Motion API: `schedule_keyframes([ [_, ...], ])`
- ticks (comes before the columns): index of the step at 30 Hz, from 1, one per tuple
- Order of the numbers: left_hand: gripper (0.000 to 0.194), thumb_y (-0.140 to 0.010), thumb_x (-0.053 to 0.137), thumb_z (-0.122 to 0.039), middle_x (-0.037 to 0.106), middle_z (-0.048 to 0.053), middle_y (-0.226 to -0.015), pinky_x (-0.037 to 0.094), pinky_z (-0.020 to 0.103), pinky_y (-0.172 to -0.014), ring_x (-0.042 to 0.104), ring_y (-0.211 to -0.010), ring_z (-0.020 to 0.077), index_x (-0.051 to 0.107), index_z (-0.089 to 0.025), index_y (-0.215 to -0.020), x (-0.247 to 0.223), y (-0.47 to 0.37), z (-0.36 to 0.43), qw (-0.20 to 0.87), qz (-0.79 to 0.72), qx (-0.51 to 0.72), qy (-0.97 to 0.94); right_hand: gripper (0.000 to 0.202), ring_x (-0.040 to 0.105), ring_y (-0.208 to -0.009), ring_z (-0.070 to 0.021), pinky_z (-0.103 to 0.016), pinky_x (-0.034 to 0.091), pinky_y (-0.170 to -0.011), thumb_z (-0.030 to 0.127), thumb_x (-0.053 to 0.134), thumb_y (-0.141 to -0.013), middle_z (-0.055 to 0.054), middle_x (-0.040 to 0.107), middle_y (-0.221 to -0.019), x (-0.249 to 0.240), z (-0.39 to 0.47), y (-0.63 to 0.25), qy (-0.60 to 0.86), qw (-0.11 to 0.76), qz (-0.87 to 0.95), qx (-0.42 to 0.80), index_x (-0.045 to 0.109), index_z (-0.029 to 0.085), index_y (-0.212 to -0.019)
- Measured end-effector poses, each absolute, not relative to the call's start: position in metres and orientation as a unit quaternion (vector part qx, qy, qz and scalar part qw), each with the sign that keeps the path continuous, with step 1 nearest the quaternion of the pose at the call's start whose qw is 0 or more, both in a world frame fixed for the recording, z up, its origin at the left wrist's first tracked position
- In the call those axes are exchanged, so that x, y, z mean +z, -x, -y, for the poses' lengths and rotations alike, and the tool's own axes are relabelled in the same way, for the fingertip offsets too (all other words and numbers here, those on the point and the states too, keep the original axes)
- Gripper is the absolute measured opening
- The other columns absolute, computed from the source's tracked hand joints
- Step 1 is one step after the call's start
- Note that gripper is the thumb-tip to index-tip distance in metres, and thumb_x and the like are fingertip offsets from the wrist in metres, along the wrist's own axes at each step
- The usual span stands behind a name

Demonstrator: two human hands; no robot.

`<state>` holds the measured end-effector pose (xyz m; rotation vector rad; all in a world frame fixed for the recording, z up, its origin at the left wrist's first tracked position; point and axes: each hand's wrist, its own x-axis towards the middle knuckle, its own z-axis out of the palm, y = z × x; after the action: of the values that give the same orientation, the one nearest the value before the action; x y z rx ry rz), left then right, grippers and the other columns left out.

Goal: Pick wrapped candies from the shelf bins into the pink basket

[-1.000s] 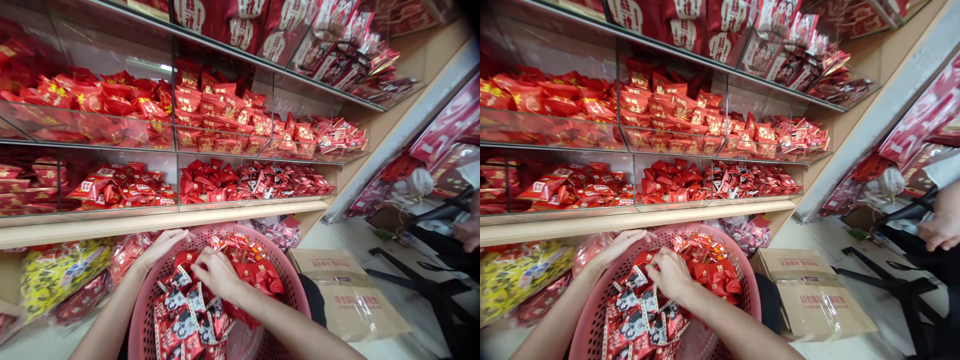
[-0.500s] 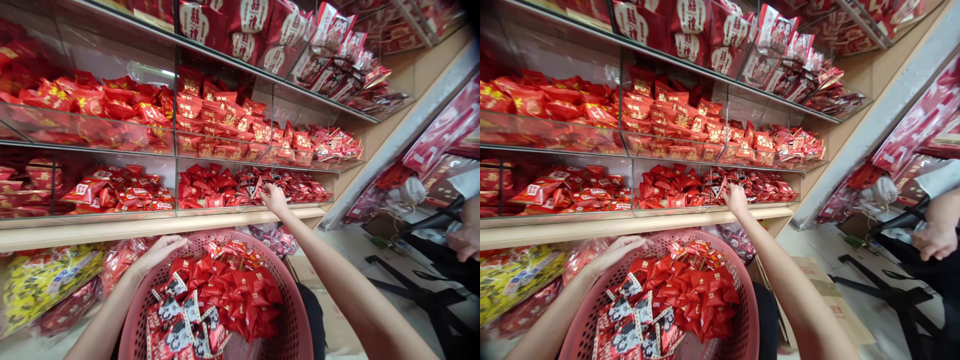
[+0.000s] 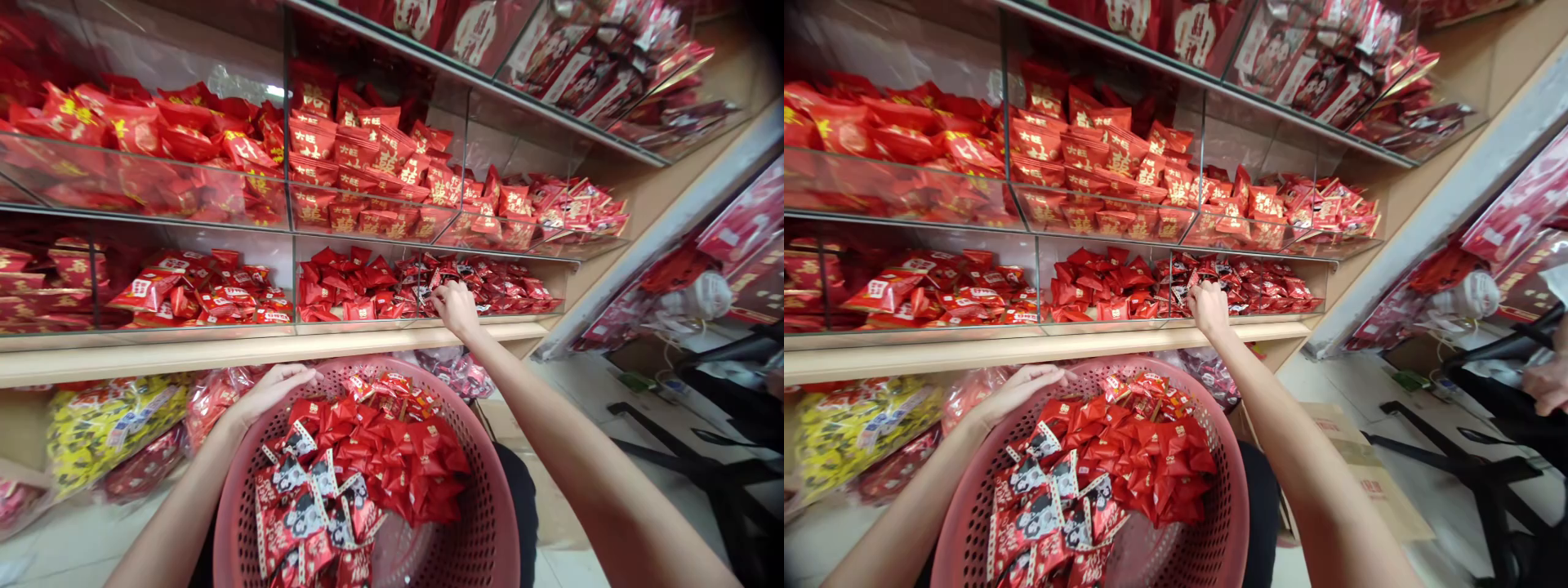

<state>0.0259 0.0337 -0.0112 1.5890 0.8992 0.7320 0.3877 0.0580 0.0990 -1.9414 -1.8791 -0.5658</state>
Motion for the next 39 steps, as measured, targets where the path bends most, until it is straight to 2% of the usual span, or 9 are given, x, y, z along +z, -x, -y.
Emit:
schedule_keyframes([
  [3,0.032,-0.076,0.056,-0.046,0.068,0.006,-0.093,0.039,0.034,-0.089,0.058,-0.094,0.0224,0.068,-0.016,-0.078,-0.006,-0.027,-0.031,0.555,-0.383,0.306,-0.672,0.02,0.047,-0.086,-0.0228,-0.033,0.036,-0.073,0.024,0.045,-0.085,-0.009,0.057,-0.087,0.106,-0.047,-0.388,0.637,0.272,0.685,-0.227,0.064,0.018,-0.084],
  [7,0.032,-0.075,0.057,-0.046,0.068,0.007,-0.093,0.039,0.034,-0.089,0.058,-0.094,0.0223,0.068,-0.016,-0.078,-0.001,-0.029,-0.029,0.552,-0.381,0.302,-0.678,0.015,0.048,-0.088,-0.0201,-0.034,0.037,-0.079,0.027,0.049,-0.084,-0.006,0.056,-0.088,0.127,-0.017,-0.372,0.551,0.449,0.664,-0.231,0.061,0.019,-0.081],
  [10,0.032,-0.076,0.056,-0.045,0.068,0.006,-0.091,0.04,0.034,-0.087,0.058,-0.092,0.0218,0.068,-0.016,-0.079,-0.003,-0.028,-0.03,0.55,-0.376,0.301,-0.683,0.012,0.051,-0.087,-0.0172,-0.033,0.039,-0.08,0.026,0.049,-0.084,-0.004,0.057,-0.088,0.136,0.018,-0.343,0.511,0.527,0.663,-0.148,0.058,0.019,-0.083],
  [12,0.032,-0.076,0.056,-0.045,0.068,0.006,-0.091,0.041,0.033,-0.087,0.058,-0.091,0.0215,0.068,-0.016,-0.079,-0.005,-0.028,-0.031,0.549,-0.374,0.303,-0.684,0.013,0.052,-0.078,-0.0149,-0.03,0.042,-0.073,0.028,0.049,-0.084,-0.003,0.058,-0.082,0.128,0.043,-0.319,0.518,0.54,0.663,-0.028,0.057,0.018,-0.083],
  [17,0.032,-0.075,0.057,-0.045,0.069,0.007,-0.092,0.041,0.034,-0.087,0.059,-0.091,0.0215,0.069,-0.016,-0.079,-0.006,-0.027,-0.031,0.556,-0.369,0.309,-0.678,0.016,0.048,-0.053,-0.0094,-0.022,0.041,-0.049,0.032,0.054,-0.078,0.002,0.053,-0.062,0.061,0.09,-0.273,0.544,0.451,0.599,0.376,0.055,0.017,-0.07],
  [20,0.031,-0.075,0.058,-0.044,0.069,0.007,-0.091,0.04,0.033,-0.088,0.059,-0.092,0.0211,0.069,-0.016,-0.077,-0.006,-0.028,-0.03,0.562,-0.365,0.318,-0.671,0.018,0.045,-0.043,-0.0072,-0.02,0.039,-0.041,0.031,0.057,-0.074,0.005,0.05,-0.054,0.022,0.104,-0.26,0.584,0.357,0.514,0.517,0.051,0.017,-0.064],
  [25,0.03,-0.074,0.058,-0.044,0.07,0.006,-0.091,0.041,0.032,-0.088,0.06,-0.092,0.02,0.069,-0.016,-0.077,-0.009,-0.027,-0.032,0.567,-0.37,0.315,-0.665,0.012,0.048,-0.035,-0.0077,-0.017,0.039,-0.036,0.023,0.053,-0.077,0.007,0.051,-0.042,-0.001,0.11,-0.253,0.635,0.267,0.444,0.572,0.047,0.017,-0.069],
  [32,0.03,-0.075,0.058,-0.044,0.07,0.005,-0.091,0.041,0.031,-0.088,0.06,-0.091,0.0189,0.068,-0.017,-0.078,-0.01,-0.027,-0.033,0.562,-0.364,0.314,-0.674,0.015,0.051,-0.035,-0.007,-0.015,0.039,-0.033,0.013,0.045,-0.081,0.006,0.055,-0.043,-0.003,0.109,-0.247,0.638,0.21,0.478,0.566,0.046,0.016,-0.066],
  [39,0.033,-0.073,0.058,-0.046,0.07,0.005,-0.089,0.042,0.03,-0.085,0.06,-0.088,0.019,0.069,-0.016,-0.08,-0.006,-0.027,-0.031,0.555,-0.372,0.314,-0.675,0.02,0.059,-0.045,-0.0105,-0.019,0.046,-0.045,0.033,0.058,-0.077,0.004,0.057,-0.047,-0.015,0.108,-0.24,0.58,0.259,0.446,0.631,0.046,0.016,-0.075],
])
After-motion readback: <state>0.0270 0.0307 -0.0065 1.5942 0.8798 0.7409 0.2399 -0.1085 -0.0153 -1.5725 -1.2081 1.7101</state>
